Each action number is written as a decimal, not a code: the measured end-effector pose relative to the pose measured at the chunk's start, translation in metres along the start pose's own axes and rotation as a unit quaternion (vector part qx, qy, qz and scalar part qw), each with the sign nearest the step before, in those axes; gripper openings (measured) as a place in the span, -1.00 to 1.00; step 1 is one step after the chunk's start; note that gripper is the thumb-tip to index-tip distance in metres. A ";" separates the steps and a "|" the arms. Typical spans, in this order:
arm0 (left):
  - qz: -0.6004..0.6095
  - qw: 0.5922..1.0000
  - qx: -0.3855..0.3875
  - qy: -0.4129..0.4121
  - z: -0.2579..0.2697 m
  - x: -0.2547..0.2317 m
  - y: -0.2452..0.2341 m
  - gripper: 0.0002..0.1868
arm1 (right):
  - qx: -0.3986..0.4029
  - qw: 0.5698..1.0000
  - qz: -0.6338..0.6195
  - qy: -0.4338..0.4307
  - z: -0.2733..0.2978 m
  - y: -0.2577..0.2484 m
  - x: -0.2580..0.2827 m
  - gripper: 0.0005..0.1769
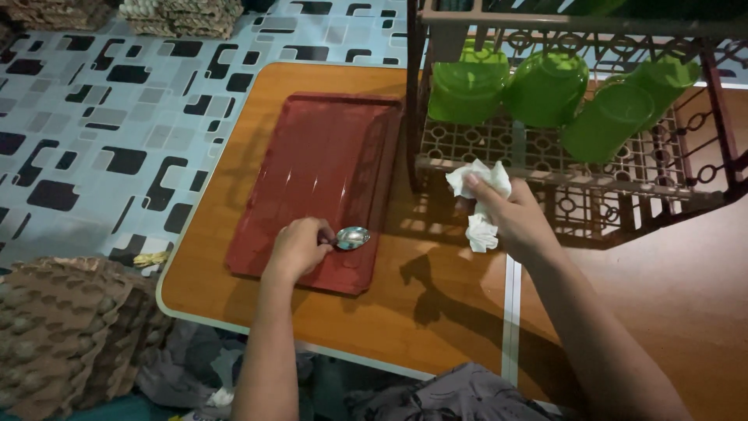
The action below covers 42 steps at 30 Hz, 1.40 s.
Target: Wiping metal spoons with a cloth and placing them on a red tray.
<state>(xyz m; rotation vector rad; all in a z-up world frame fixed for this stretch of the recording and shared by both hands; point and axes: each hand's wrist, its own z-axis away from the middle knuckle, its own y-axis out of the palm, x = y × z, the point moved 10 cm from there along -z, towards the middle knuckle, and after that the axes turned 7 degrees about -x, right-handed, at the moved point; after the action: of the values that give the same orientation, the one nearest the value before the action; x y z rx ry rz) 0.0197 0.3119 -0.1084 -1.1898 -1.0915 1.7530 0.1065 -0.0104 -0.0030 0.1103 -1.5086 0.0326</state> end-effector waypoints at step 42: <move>0.517 0.763 -0.120 0.369 0.036 -0.378 -0.036 -0.72 | -0.172 0.941 -0.082 -0.279 -0.014 -0.157 0.071 -0.66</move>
<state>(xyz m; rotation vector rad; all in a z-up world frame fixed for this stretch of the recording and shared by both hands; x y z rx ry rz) 0.1013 -0.0246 0.0526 -2.6828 -0.0942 1.5130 0.1387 -0.1686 0.0592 -0.0420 -2.0425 -0.4293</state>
